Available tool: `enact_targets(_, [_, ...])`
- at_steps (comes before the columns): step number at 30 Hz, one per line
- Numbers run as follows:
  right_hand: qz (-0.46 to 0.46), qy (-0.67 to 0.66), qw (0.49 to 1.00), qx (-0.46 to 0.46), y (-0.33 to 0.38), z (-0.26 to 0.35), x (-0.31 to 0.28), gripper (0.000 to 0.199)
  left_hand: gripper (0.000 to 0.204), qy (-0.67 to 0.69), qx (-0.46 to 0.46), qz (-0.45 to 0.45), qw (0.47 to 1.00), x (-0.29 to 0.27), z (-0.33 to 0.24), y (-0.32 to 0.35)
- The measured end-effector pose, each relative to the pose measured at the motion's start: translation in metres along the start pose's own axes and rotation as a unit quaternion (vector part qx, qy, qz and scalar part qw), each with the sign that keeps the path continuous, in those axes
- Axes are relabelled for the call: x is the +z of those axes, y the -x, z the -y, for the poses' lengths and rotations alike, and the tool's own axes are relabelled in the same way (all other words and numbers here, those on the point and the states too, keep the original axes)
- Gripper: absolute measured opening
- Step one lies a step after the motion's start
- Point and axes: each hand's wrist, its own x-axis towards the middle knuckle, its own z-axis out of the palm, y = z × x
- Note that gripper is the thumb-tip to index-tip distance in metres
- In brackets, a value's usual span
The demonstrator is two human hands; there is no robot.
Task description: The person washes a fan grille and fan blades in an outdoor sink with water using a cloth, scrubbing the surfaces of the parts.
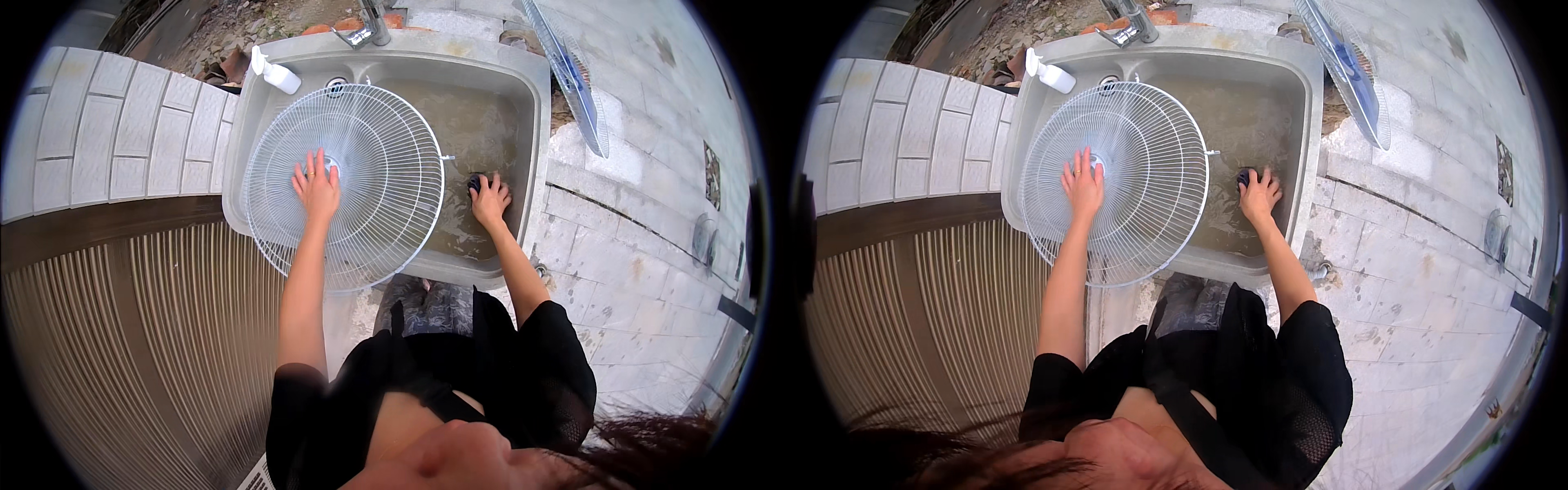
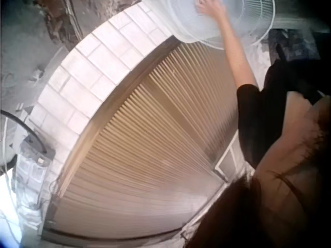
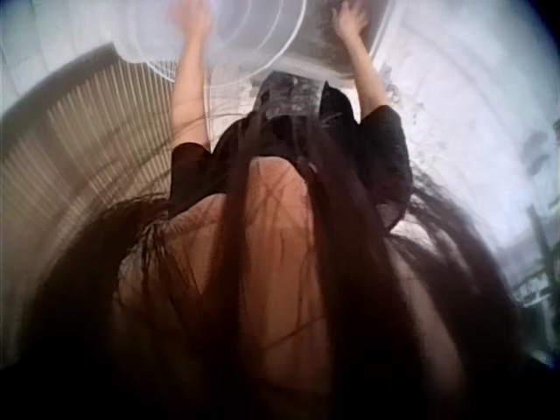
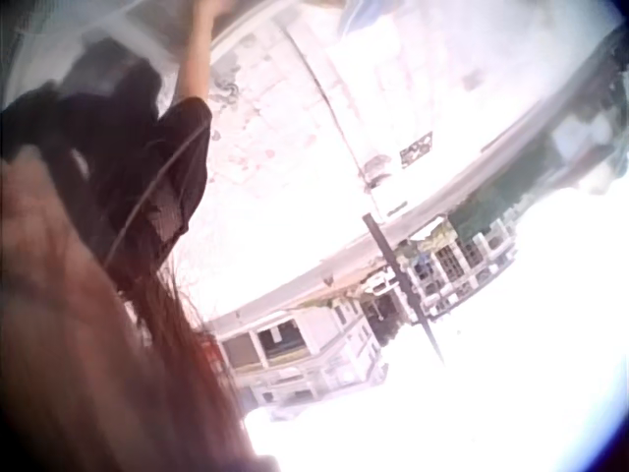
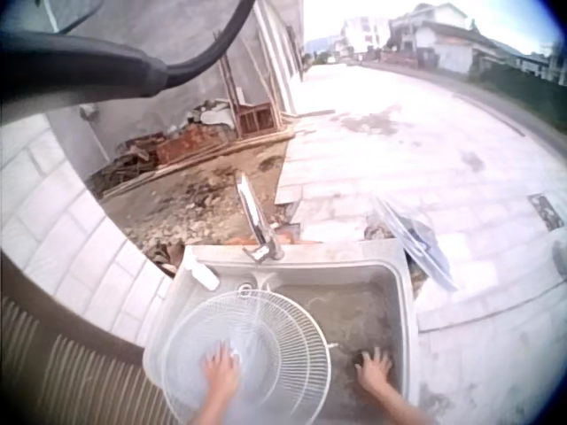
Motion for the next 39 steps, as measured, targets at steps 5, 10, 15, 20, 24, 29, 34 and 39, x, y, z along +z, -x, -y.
enact_targets(5, [-0.005, -0.392, 0.918, 0.066, 0.017, 0.051, -0.011, 0.070, 0.066, 0.058, -0.181, -0.130, 0.973, -0.030, 0.069, 0.010])
enact_targets(10, [0.238, -0.744, 0.556, 0.285, 0.066, 0.119, -0.050, 0.041, 0.060, 0.371, -0.511, -0.103, 0.768, -0.046, 0.194, 0.071])
enact_targets(15, [0.181, -0.696, 0.650, 0.247, 0.038, 0.105, -0.047, 0.039, 0.020, 0.696, -0.444, 0.020, 0.564, -0.055, 0.214, 0.118])
enact_targets(20, [0.198, -0.708, 0.654, 0.178, 0.002, 0.048, -0.050, 0.042, 0.013, 0.721, -0.341, 0.130, 0.589, -0.093, 0.141, 0.194])
enact_targets(24, [0.201, -0.686, 0.687, 0.130, -0.016, 0.042, -0.072, 0.043, 0.013, 0.704, -0.342, 0.179, 0.596, -0.102, 0.106, 0.252])
enact_targets(29, [0.236, -0.636, 0.734, 0.038, -0.069, 0.094, -0.066, 0.048, 0.012, 0.732, -0.351, 0.105, 0.575, -0.080, 0.090, 0.295])
enact_targets(34, [0.240, -0.506, 0.827, -0.060, -0.150, 0.157, -0.019, 0.053, 0.009, 0.752, -0.376, 0.025, 0.541, -0.047, 0.072, 0.296])
enact_targets(39, [0.113, -0.341, 0.926, -0.115, -0.157, 0.148, 0.001, 0.048, 0.012, 0.732, -0.419, 0.003, 0.537, -0.015, 0.024, 0.263])
